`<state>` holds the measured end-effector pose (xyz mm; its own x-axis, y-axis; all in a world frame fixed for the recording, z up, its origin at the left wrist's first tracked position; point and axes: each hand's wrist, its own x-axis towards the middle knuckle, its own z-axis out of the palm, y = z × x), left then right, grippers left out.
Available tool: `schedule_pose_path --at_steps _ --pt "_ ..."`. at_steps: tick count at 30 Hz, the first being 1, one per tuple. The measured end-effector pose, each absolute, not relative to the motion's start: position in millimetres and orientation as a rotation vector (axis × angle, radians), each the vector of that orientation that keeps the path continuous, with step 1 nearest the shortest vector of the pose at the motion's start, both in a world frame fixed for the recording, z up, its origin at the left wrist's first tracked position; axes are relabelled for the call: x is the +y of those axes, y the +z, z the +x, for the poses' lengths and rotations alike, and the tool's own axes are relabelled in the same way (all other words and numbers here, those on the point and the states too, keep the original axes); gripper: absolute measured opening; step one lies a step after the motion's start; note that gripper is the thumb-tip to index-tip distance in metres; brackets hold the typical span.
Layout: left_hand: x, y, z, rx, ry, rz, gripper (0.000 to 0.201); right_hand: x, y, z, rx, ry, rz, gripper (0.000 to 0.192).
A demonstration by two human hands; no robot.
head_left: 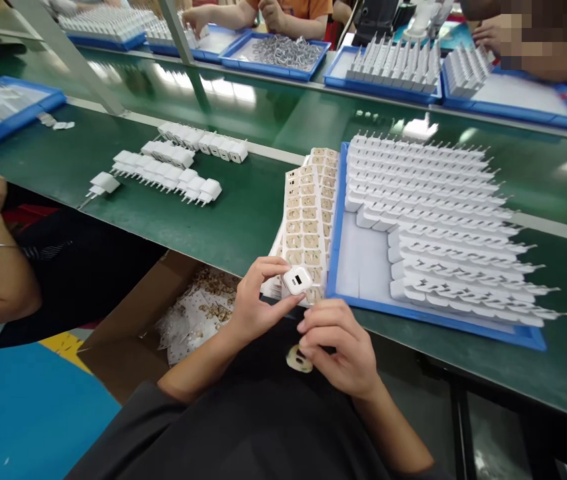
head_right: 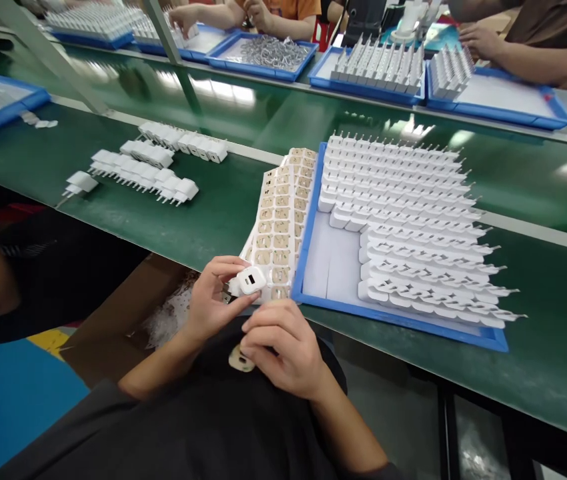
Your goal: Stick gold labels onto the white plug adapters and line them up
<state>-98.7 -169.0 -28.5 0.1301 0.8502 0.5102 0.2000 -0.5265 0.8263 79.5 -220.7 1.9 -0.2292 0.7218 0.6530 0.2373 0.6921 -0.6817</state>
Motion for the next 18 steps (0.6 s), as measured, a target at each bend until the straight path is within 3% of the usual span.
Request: schedule_pose_path --at_steps 3,7,15,18 --pt "-147.7 -30.8 -112.2 1.115 1.449 1.851 0.038 -225.8 -4.3 81.2 -1.749 0.76 -0.816 0.018" --pt "-104.6 -29.1 -141.2 1.353 1.506 2.004 0.032 -225.8 -12.2 82.1 -1.762 0.775 -0.923 0.019" --pt "-46.9 -27.6 -196.8 2.07 0.865 2.167 0.04 -224.1 -13.9 69.2 -1.888 0.772 -0.868 0.015" --pt "-47.3 -30.9 -232.0 2.225 0.795 2.087 0.037 -223.0 -17.1 62.4 -1.896 0.801 -0.86 0.011"
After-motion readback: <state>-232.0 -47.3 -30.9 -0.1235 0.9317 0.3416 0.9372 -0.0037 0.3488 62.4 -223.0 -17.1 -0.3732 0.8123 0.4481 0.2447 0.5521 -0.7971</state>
